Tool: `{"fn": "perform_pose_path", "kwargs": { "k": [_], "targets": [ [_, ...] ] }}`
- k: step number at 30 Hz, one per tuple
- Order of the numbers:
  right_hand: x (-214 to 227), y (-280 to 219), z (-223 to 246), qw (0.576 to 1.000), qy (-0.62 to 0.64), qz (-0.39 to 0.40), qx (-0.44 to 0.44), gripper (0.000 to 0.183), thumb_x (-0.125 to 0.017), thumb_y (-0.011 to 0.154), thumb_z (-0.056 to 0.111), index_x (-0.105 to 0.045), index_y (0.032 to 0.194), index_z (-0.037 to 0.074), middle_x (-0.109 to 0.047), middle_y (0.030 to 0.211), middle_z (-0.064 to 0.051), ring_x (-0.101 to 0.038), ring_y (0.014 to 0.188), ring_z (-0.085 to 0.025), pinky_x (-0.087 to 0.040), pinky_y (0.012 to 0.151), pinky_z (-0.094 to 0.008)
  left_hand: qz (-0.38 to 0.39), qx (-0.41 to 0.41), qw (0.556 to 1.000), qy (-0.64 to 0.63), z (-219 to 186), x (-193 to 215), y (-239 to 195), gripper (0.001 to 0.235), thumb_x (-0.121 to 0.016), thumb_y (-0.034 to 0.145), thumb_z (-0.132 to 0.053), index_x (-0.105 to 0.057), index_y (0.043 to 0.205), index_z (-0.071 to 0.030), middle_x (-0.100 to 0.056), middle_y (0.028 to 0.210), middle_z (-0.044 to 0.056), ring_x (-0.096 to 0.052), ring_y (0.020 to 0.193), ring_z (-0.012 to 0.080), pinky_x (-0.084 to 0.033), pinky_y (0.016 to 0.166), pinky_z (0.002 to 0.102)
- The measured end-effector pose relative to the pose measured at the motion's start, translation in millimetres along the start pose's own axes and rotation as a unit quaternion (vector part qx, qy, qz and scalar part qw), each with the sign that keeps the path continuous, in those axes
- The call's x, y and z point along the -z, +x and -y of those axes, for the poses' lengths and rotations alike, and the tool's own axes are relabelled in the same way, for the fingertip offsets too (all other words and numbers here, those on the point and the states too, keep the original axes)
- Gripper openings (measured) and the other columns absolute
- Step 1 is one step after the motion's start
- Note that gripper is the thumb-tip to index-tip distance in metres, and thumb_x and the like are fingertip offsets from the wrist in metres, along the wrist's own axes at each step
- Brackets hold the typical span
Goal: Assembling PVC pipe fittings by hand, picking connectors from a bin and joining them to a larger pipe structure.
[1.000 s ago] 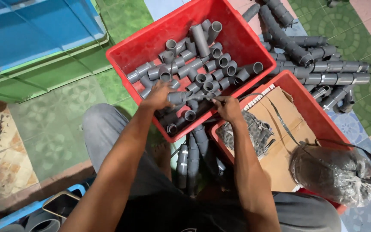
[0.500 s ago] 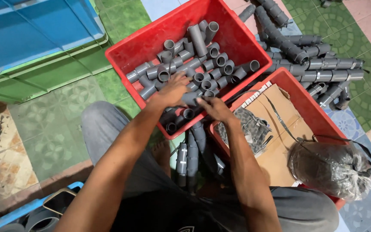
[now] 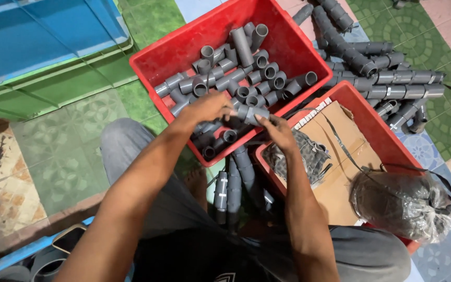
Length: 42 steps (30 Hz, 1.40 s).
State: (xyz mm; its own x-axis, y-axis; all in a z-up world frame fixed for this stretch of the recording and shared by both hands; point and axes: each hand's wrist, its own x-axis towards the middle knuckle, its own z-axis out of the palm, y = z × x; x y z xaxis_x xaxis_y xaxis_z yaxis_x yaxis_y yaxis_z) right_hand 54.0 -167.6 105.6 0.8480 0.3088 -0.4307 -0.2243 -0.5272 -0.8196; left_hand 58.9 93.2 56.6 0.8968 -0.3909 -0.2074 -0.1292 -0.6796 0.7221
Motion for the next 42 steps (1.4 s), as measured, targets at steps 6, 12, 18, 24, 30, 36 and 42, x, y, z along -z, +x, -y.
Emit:
{"fn": "perform_pose_path", "kwargs": {
  "k": [6, 12, 18, 24, 30, 36, 42],
  "targets": [
    [50, -1, 1, 0.95, -0.14, 0.276, 0.037, 0.077, -0.082, 0.074, 0.041, -0.055, 0.14, 0.013, -0.063, 0.131, -0.027, -0.056, 0.123, -0.038, -0.043, 0.105, -0.054, -0.096, -0.176, 0.967, -0.155, -64, 22, 10, 0.031, -0.058, 0.1, -0.036, -0.075, 0.103, -0.01, -0.075, 0.099, 0.014, -0.07, 0.1, 0.0338, -0.051, 0.091, 0.045],
    [25, -27, 36, 0.955, 0.006, 0.275, 0.111, 0.023, -0.062, 0.098, 0.02, -0.078, 0.099, 0.003, -0.076, 0.089, -0.007, -0.066, 0.085, -0.015, -0.055, 0.08, -0.034, -0.112, -0.141, 0.961, -0.21, -104, 23, 1, 0.027, -0.061, 0.097, -0.032, -0.075, 0.101, -0.009, -0.076, 0.096, 0.014, -0.072, 0.093, 0.0304, -0.055, 0.085, 0.042],
    [0, -7, 19, 0.971, 0.164, 0.078, 0.156, 0.028, -0.059, 0.103, 0.02, -0.072, 0.084, 0.003, -0.067, 0.062, -0.01, -0.064, 0.052, -0.014, -0.051, 0.048, -0.023, -0.206, 0.14, 0.937, -0.244, 16, -12, 27, 0.05, -0.05, 0.097, -0.06, -0.075, 0.082, -0.019, -0.069, 0.061, 0.001, -0.068, 0.054, 0.014, -0.057, 0.066, 0.029],
    [11, -6, 18, 0.943, 0.214, 0.252, 0.027, 0.025, -0.059, 0.098, 0.013, -0.067, 0.086, -0.006, -0.062, 0.058, -0.027, -0.059, 0.03, -0.027, -0.033, 0.015, -0.021, -0.008, 0.347, 0.937, 0.049, 100, -45, 3, 0.037, -0.065, 0.083, -0.032, -0.074, 0.103, -0.003, -0.072, 0.11, 0.019, -0.066, 0.112, 0.0373, -0.056, 0.092, 0.048],
    [-7, 35, -26, 0.968, 0.162, 0.19, 0.015, 0.014, -0.064, 0.095, 0.008, -0.057, 0.104, -0.002, -0.067, 0.066, -0.017, -0.05, 0.035, -0.013, -0.034, 0.03, -0.022, -0.046, 0.36, 0.918, 0.157, 174, -127, 42, 0.03, -0.069, 0.079, -0.024, -0.075, 0.1, -0.003, -0.072, 0.1, 0.019, -0.069, 0.101, 0.0404, -0.058, 0.079, 0.051],
    [-25, 72, -64, 0.988, 0.149, 0.016, 0.03, 0.014, -0.071, 0.092, 0.009, -0.065, 0.089, -0.003, -0.068, 0.065, -0.017, -0.049, 0.037, -0.013, -0.038, 0.03, -0.023, 0.013, 0.388, 0.884, 0.261, 225, -187, 63, 0.039, -0.056, 0.093, -0.024, -0.07, 0.124, -0.005, -0.051, 0.137, 0.029, -0.046, 0.126, 0.049, -0.048, 0.09, 0.062],
    [-27, 85, -87, 0.995, -0.017, -0.096, 0.007, 0.013, -0.072, 0.093, 0.025, -0.08, 0.102, 0.028, -0.076, 0.091, -0.003, -0.067, 0.078, -0.012, -0.056, 0.074, -0.034, 0.011, 0.37, 0.897, 0.243, 231, -176, 52, 0.036, -0.054, 0.094, -0.023, -0.07, 0.119, -0.002, -0.055, 0.135, 0.028, -0.046, 0.129, 0.0473, -0.048, 0.09, 0.063]
  ]
}}
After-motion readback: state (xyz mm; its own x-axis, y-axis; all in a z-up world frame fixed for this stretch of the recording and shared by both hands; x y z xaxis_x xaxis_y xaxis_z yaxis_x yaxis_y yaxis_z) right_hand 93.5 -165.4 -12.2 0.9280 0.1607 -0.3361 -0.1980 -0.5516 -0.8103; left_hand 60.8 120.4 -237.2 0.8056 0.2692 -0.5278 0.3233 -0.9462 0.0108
